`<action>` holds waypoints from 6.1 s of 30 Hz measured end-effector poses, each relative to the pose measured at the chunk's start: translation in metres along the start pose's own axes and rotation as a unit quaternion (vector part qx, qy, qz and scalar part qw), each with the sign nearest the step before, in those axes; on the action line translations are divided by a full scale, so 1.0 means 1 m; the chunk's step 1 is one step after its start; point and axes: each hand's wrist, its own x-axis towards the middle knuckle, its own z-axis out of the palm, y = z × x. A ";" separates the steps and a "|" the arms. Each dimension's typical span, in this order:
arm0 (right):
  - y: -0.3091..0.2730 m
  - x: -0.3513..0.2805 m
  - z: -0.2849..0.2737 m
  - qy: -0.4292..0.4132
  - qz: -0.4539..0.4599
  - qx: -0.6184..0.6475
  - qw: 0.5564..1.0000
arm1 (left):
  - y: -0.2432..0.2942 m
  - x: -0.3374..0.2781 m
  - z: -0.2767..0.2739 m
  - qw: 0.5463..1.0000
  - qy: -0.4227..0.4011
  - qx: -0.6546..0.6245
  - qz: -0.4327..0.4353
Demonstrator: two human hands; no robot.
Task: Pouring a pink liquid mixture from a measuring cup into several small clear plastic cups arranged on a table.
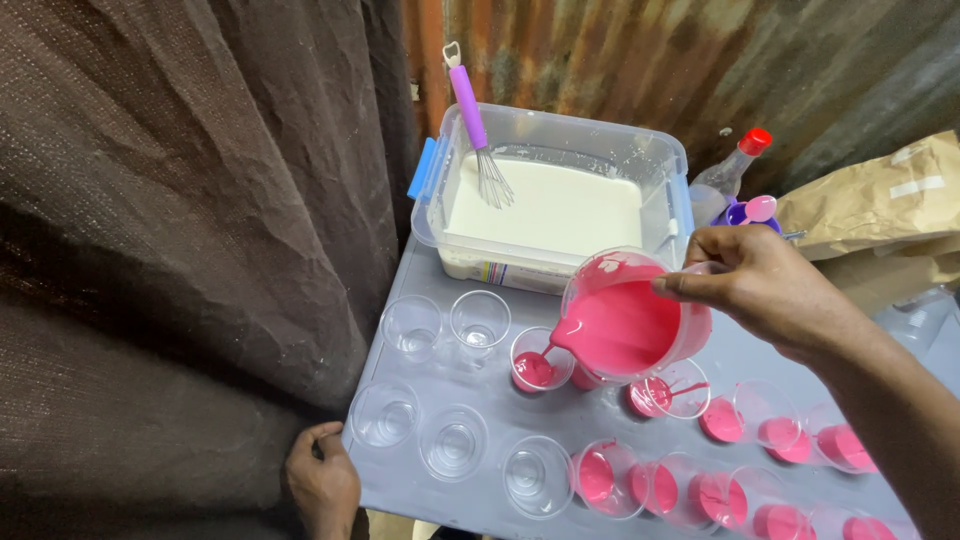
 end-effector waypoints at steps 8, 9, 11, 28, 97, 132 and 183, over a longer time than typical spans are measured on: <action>0.032 0.013 -0.006 -0.014 -0.046 0.108 0.993 | -0.013 0.007 0.006 1.000 0.004 -0.004 0.014; 0.036 0.015 -0.006 -0.013 -0.054 0.144 0.988 | -0.015 0.008 0.007 1.000 0.006 -0.004 0.020; 0.043 0.018 -0.006 -0.012 -0.057 0.155 0.986 | -0.009 0.005 0.003 1.000 0.004 -0.009 0.016; 0.072 0.014 -0.023 -0.039 -0.055 0.294 0.953 | 0.011 -0.008 -0.006 1.000 -0.010 -0.014 -0.018; -0.029 -0.102 0.026 -0.127 -0.055 -0.189 0.972 | 0.010 -0.014 -0.010 0.999 -0.020 -0.037 -0.014; 0.041 -0.049 0.006 -0.181 -0.078 0.082 0.977 | 0.004 -0.010 -0.007 0.999 -0.021 -0.044 0.005; -0.024 -0.015 0.046 -0.217 -0.066 0.074 0.971 | -0.003 -0.003 -0.003 0.999 0.009 -0.045 -0.001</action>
